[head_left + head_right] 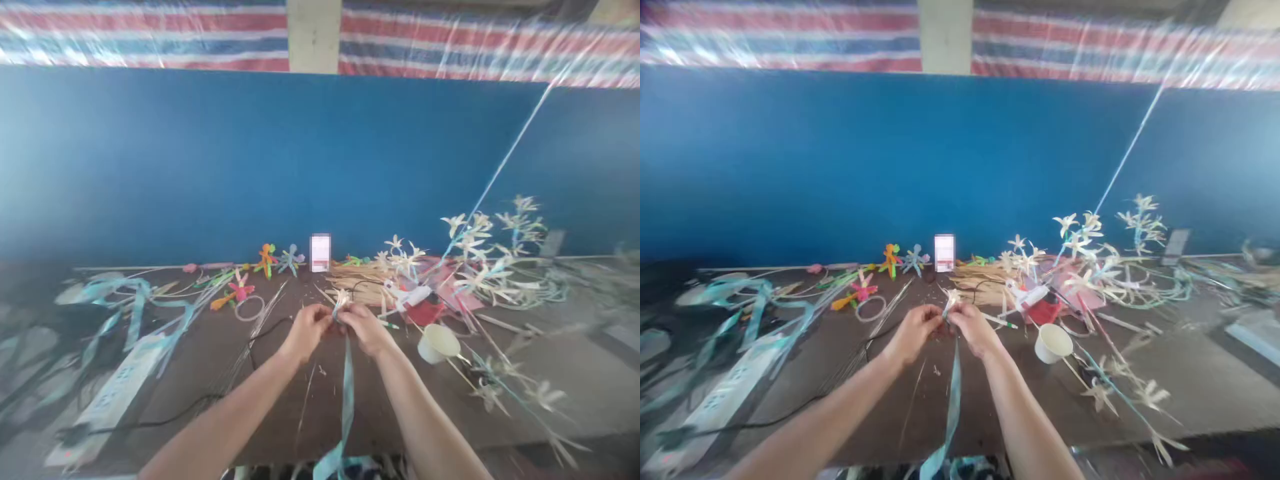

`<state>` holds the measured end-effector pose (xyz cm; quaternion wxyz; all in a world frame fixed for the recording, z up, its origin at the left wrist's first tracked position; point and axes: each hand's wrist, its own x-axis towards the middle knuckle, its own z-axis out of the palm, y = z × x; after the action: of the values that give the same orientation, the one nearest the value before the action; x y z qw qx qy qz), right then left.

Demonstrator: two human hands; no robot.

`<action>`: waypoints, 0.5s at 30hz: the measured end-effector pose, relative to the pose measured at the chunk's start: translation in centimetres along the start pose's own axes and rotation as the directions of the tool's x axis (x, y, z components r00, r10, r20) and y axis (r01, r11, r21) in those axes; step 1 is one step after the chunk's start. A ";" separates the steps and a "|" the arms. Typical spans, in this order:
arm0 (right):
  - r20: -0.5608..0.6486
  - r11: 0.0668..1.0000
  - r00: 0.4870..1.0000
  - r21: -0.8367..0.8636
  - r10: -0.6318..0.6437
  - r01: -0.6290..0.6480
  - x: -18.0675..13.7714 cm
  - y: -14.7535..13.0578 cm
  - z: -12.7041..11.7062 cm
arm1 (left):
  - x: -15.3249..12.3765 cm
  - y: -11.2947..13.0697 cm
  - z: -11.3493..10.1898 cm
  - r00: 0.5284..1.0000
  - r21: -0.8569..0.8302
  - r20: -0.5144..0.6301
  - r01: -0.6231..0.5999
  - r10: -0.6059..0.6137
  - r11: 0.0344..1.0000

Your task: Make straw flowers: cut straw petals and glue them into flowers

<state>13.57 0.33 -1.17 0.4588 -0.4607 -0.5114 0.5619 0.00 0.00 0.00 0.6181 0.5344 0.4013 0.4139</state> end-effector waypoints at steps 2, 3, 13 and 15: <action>-0.011 0.999 0.999 0.022 0.031 -0.031 0.0 0.2 0.3 | 0.3 -0.4 0.1 0.999 0.016 -0.049 -0.008 0.008 1.000; -0.017 0.999 0.999 0.026 0.042 -0.042 0.0 0.4 0.4 | 0.4 -0.6 0.1 0.997 0.030 -0.071 -0.015 0.017 0.999; -0.114 0.998 0.993 -0.065 0.020 -0.027 0.5 0.7 0.2 | 1.3 -1.8 -0.2 0.978 0.241 -0.139 -0.118 0.155 0.963; -0.131 0.996 0.991 -0.084 0.004 -0.015 0.5 0.6 0.1 | 1.4 -1.8 -0.2 0.977 0.283 -0.132 -0.126 0.169 0.951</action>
<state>13.34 0.79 -1.83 0.4685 -0.5181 -0.5014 0.5106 0.43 1.26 -1.88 0.4727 0.6093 0.4600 0.4402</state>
